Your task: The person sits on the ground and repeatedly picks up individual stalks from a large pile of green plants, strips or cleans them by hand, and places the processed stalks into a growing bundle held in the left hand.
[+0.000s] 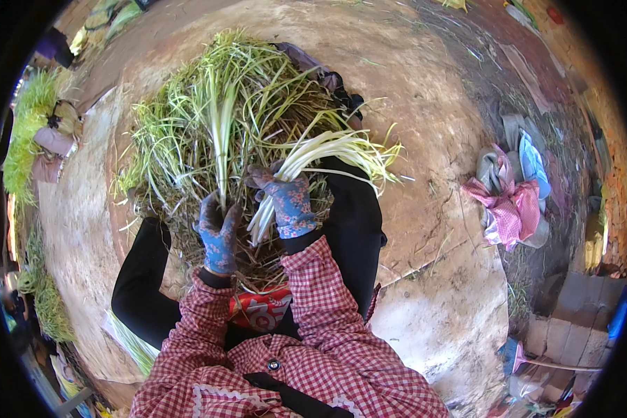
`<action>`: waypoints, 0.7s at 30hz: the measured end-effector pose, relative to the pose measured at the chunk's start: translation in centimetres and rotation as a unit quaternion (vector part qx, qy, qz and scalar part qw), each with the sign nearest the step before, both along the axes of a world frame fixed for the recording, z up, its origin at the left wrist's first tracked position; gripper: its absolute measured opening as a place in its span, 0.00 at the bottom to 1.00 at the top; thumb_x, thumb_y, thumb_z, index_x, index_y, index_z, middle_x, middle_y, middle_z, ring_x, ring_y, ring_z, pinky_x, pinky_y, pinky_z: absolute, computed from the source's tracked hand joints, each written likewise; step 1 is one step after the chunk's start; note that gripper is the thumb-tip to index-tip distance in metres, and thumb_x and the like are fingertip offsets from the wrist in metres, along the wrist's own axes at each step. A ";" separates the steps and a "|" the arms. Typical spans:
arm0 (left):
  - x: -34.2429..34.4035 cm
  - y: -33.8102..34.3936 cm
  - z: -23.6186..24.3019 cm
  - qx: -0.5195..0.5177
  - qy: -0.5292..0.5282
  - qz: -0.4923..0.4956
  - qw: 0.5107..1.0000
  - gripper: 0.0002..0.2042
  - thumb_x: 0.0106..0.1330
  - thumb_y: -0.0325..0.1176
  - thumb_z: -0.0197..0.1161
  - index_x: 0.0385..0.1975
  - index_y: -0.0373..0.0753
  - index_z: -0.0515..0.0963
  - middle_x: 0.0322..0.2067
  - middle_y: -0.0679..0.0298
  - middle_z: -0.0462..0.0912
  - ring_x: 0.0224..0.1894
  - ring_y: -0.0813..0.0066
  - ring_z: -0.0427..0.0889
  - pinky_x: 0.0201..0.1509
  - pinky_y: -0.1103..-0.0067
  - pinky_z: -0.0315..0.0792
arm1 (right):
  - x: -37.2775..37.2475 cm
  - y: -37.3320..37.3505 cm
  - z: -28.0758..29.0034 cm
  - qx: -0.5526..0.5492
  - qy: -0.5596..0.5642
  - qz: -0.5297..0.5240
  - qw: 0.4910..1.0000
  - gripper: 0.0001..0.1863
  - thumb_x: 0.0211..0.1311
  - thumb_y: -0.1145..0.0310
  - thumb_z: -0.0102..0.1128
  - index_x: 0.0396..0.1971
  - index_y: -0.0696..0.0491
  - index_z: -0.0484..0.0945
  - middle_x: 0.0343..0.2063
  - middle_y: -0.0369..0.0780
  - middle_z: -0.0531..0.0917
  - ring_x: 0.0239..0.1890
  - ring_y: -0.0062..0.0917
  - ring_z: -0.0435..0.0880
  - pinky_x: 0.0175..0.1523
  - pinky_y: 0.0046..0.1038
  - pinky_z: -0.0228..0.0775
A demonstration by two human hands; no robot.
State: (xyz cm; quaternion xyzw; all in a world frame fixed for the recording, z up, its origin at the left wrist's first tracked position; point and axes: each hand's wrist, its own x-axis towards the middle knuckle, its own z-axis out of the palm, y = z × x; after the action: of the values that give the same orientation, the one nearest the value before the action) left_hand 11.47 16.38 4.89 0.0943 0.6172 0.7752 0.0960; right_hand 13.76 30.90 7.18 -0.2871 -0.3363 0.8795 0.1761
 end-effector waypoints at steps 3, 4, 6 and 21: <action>-0.4 0.4 0.4 0.001 -0.004 0.001 1.000 0.11 0.63 0.21 0.59 0.45 0.34 0.75 0.34 0.68 0.76 0.35 0.83 0.73 0.40 0.84 0.69 | 0.5 0.4 0.6 -0.004 0.042 -0.009 0.999 0.16 0.53 0.80 0.64 0.38 0.53 0.68 0.36 0.47 0.84 0.32 0.30 0.86 0.26 0.22 0.74; -0.5 0.5 0.4 0.012 0.001 0.006 1.000 0.10 0.63 0.22 0.59 0.44 0.34 0.75 0.34 0.68 0.76 0.35 0.83 0.73 0.40 0.84 0.69 | 0.6 0.5 0.7 0.000 0.045 -0.016 0.999 0.16 0.53 0.81 0.64 0.38 0.53 0.68 0.36 0.47 0.84 0.32 0.30 0.86 0.26 0.22 0.74; -0.6 0.6 0.1 -0.031 0.041 0.003 0.999 0.09 0.62 0.22 0.61 0.42 0.33 0.77 0.33 0.68 0.76 0.35 0.83 0.74 0.41 0.84 0.70 | 0.7 0.5 0.7 0.030 0.038 -0.024 0.999 0.16 0.52 0.81 0.65 0.38 0.54 0.68 0.36 0.46 0.83 0.32 0.29 0.85 0.26 0.22 0.74; -3.0 0.1 -3.0 -0.004 0.009 0.086 0.996 0.02 0.63 0.26 0.64 0.31 0.36 0.78 0.27 0.64 0.81 0.25 0.79 0.79 0.25 0.82 0.76 | 0.5 0.8 0.1 0.087 0.016 -0.083 0.993 0.07 0.52 0.80 0.66 0.30 0.58 0.77 0.25 0.43 0.84 0.18 0.19 0.79 0.22 0.17 0.70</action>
State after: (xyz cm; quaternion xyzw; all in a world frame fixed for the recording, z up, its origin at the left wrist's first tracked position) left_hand 8.45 16.46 1.89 0.0473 0.6269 0.7773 0.0235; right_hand 14.26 31.73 7.28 -0.2837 -0.3837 0.8336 0.2783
